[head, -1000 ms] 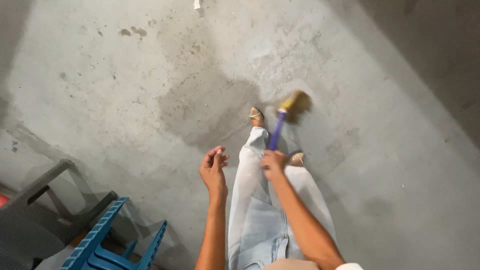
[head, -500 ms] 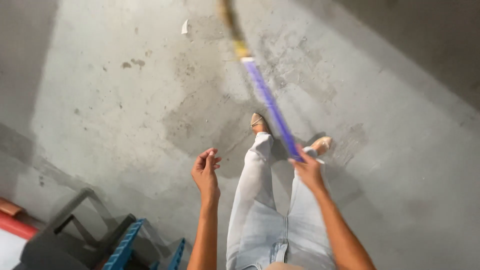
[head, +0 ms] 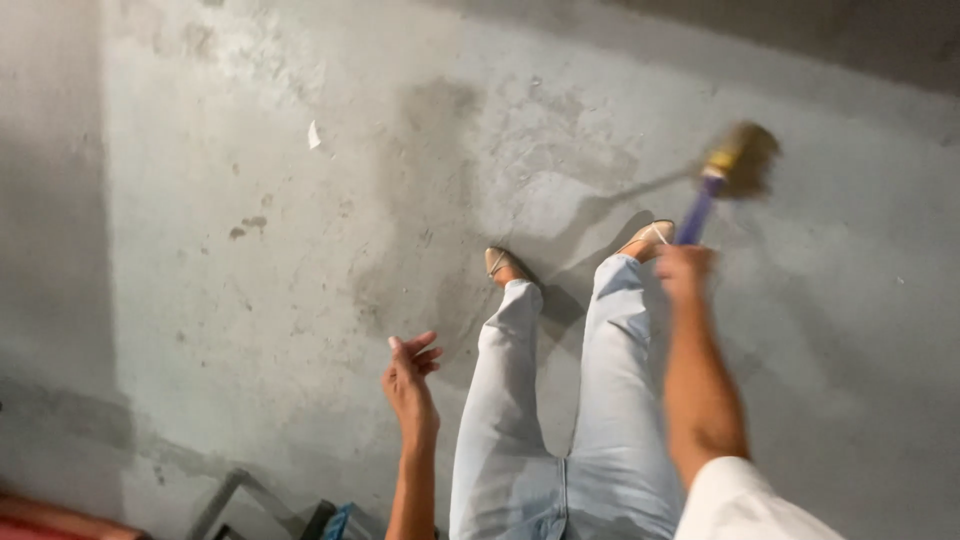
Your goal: Sweeping the floor of a bakery kitchen using a broom and a dustpan.
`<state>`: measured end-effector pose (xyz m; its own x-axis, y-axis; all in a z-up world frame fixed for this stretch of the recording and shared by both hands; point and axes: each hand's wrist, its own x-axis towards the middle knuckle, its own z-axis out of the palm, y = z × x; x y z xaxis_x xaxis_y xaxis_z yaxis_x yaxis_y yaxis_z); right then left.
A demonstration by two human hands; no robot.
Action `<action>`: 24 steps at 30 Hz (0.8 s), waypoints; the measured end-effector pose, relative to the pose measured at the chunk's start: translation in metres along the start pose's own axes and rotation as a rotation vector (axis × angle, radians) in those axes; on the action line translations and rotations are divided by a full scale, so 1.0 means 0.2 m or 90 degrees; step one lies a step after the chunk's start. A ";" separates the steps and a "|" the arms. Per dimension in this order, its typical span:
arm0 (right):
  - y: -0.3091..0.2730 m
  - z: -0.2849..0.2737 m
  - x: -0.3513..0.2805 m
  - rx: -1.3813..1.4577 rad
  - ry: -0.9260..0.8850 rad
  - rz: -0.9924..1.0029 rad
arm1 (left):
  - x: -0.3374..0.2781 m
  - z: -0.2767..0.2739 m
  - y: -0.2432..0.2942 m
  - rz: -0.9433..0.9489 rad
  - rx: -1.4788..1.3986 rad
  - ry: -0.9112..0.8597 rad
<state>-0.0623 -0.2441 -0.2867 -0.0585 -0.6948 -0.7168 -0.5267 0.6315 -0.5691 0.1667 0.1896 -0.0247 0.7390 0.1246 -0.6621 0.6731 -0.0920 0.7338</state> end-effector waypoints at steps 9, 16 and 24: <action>-0.11 0.95 -0.70 -0.344 -0.382 -0.415 | -0.04 0.75 0.36 0.184 0.125 -0.099; -0.44 0.09 -0.62 -0.362 -0.427 -0.518 | -0.22 1.35 0.37 0.243 0.174 -0.199; -0.23 -1.50 0.26 -0.444 0.108 -0.301 | -0.41 1.87 0.08 0.222 0.314 -0.254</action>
<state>-0.2959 -0.4120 -0.1776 0.2018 -0.9086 -0.3656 -0.9254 -0.0546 -0.3751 0.1276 -0.1914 -0.0160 0.8048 -0.3551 -0.4757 0.2611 -0.5080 0.8208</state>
